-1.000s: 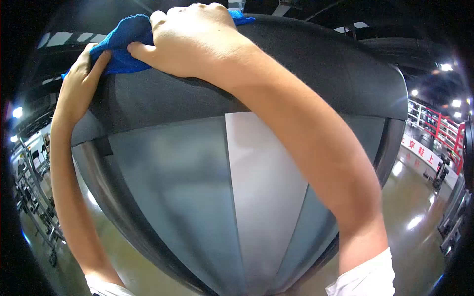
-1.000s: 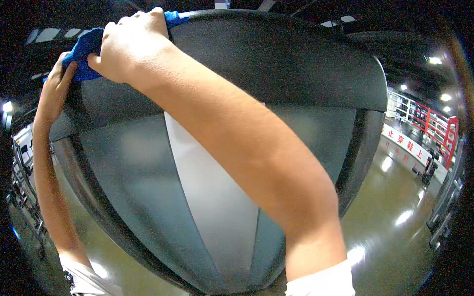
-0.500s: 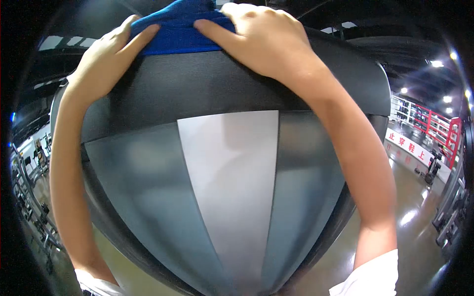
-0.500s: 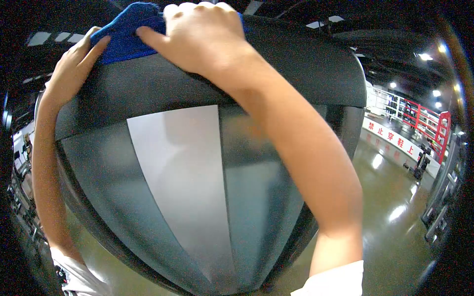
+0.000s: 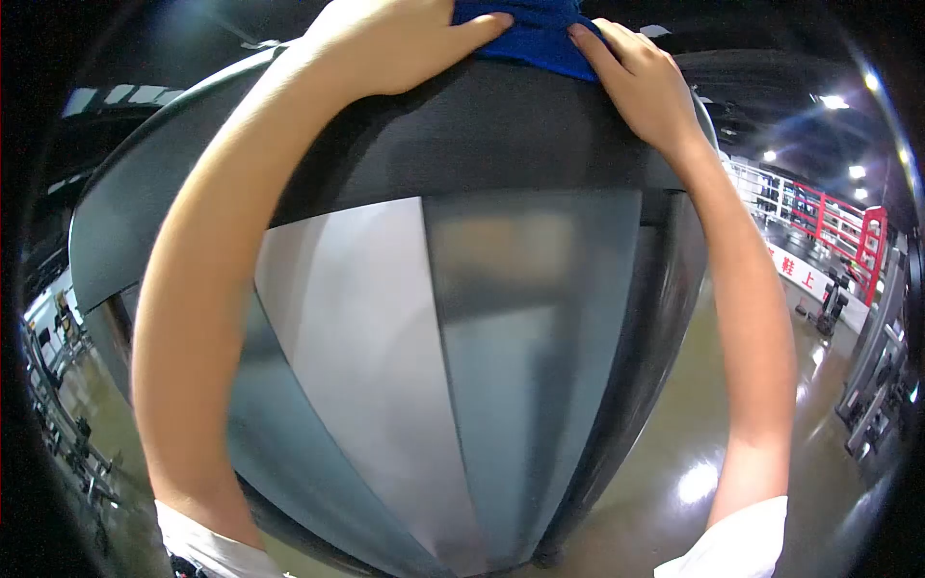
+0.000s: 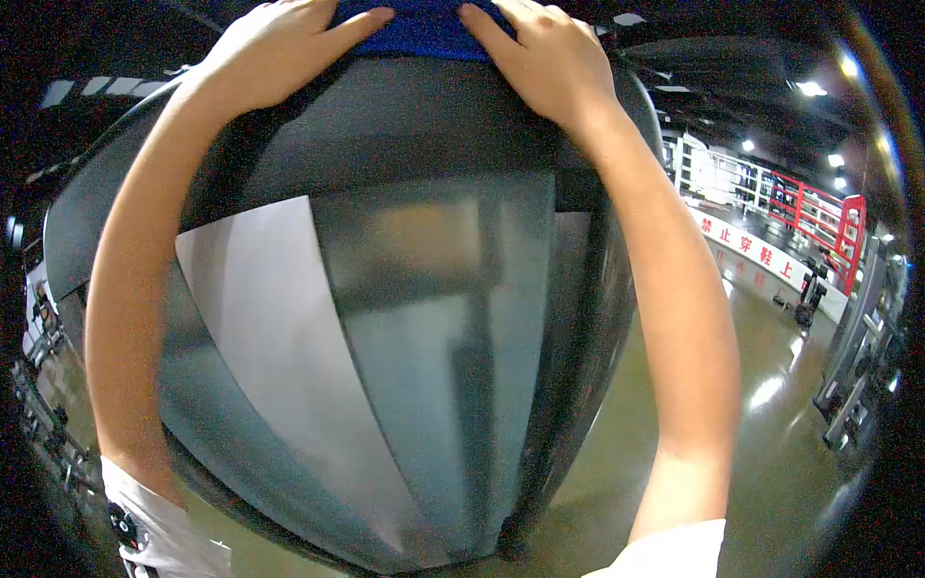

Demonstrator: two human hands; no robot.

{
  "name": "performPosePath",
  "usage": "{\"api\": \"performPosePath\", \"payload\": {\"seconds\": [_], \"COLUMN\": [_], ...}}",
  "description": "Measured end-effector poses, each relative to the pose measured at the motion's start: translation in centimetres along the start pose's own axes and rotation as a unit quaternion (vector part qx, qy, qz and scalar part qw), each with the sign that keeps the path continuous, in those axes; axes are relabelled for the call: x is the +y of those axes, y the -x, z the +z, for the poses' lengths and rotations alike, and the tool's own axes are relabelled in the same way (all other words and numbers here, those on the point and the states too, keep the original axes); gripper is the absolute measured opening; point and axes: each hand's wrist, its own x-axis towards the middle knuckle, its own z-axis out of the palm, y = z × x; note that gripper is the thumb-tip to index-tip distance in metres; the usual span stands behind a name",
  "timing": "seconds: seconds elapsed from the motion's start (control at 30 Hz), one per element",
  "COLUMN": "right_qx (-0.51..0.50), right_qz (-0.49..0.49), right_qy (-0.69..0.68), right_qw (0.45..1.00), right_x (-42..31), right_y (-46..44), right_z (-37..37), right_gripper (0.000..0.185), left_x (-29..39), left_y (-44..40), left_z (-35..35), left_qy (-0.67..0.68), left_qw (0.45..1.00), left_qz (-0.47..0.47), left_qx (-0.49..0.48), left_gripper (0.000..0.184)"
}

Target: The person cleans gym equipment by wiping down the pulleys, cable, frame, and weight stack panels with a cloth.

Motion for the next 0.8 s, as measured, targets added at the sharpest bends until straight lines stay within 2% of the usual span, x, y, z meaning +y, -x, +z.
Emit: {"api": "performPosePath", "payload": {"seconds": [0.03,0.07,0.1,0.13,0.17,0.2,0.23,0.27,0.3,0.33,0.37,0.4,0.43,0.47,0.5,0.53,0.57,0.63,0.67,0.7,0.77,0.8], "right_qx": [0.017,0.006,0.005,-0.009,-0.023,-0.022,-0.003,0.015,-0.030,-0.042,0.014,-0.008,-0.062,-0.054,-0.037,-0.034,-0.039,-0.085,-0.086,-0.086,-0.212,-0.105], "right_qz": [-0.035,0.010,0.010,0.062,0.114,0.112,0.182,0.250,0.321,0.336,0.346,0.457,0.532,0.574,0.545,0.543,0.542,0.510,0.519,0.515,0.514,0.465], "right_qy": [0.030,0.006,0.008,-0.014,-0.036,-0.034,-0.114,-0.193,-0.213,-0.288,-0.326,-0.350,-0.423,-0.397,-0.473,-0.436,-0.432,-0.355,-0.353,-0.351,-0.188,-0.255], "right_qw": [0.999,1.000,1.000,0.998,0.993,0.993,0.977,0.949,0.922,0.896,0.880,0.817,0.731,0.714,0.692,0.717,0.720,0.779,0.774,0.777,0.810,0.841], "right_x": [0.6,1.0,1.3,1.0,1.1,1.8,3.0,4.1,5.2,6.1,7.3,5.7,4.8,4.5,6.1,3.7,4.2,4.8,4.7,5.7,8.4,8.7], "right_y": [0.3,0.7,1.1,1.5,1.6,1.8,2.8,3.8,5.1,6.7,9.5,10.9,11.7,13.6,17.0,16.5,17.4,18.3,17.2,16.5,14.8,14.5], "right_z": [-0.1,-0.1,-0.3,-0.8,-1.2,-1.0,-0.4,-0.3,-0.7,-0.9,0.4,-1.0,-2.3,-1.8,0.6,-1.8,-1.8,-1.9,-2.9,-3.1,-3.2,-3.3], "right_gripper": [0.033,0.033,0.033,0.033,0.034,0.034,0.038,0.043,0.045,0.048,0.054,0.059,0.063,0.067,0.068,0.064,0.064,0.057,0.048,0.048,0.041,0.040], "left_x": [0.6,1.2,1.9,3.0,4.6,5.0,5.5,6.7,7.5,8.4,9.5,10.6,11.7,12.7,13.7,14.2,14.6,14.5,14.3,14.1,13.5,13.3], "left_y": [-0.4,-0.7,-1.0,-1.8,-2.5,-2.8,-2.9,-2.4,-2.7,-3.7,-4.9,-5.7,-6.4,-6.4,-6.4,-6.3,-6.2,-6.2,-6.0,-5.8,-5.9,-6.0], "left_z": [0.4,0.7,1.1,2.0,2.1,2.4,2.9,2.7,3.5,4.7,6.1,7.6,8.8,9.6,9.9,10.0,10.2,11.2,10.9,10.5,8.3,7.2], "left_qy": [0.002,0.001,0.000,-0.017,-0.049,-0.045,-0.041,-0.018,-0.034,-0.032,-0.030,-0.048,-0.065,-0.085,-0.097,-0.103,-0.109,-0.092,-0.076,-0.061,0.092,0.144], "left_qw": [1.000,0.999,0.997,0.998,0.998,0.997,0.995,0.996,0.991,0.991,0.992,0.984,0.973,0.966,0.966,0.964,0.961,0.922,0.924,0.925,0.956,0.961], "left_qz": [0.002,0.033,0.062,0.043,0.015,0.040,0.064,0.056,0.064,0.061,0.059,0.062,0.066,0.062,0.065,0.098,0.130,0.172,0.178,0.184,0.154,0.123], "left_qx": [0.000,0.020,0.040,0.053,0.024,0.046,0.066,0.073,0.114,0.111,0.108,0.161,0.213,0.238,0.233,0.224,0.216,0.333,0.329,0.326,0.233,0.200], "left_gripper": [0.056,0.056,0.056,0.055,0.055,0.055,0.055,0.057,0.061,0.054,0.054,0.060,0.067,0.065,0.065,0.065,0.065,0.072,0.075,0.079,0.076,0.077]}}
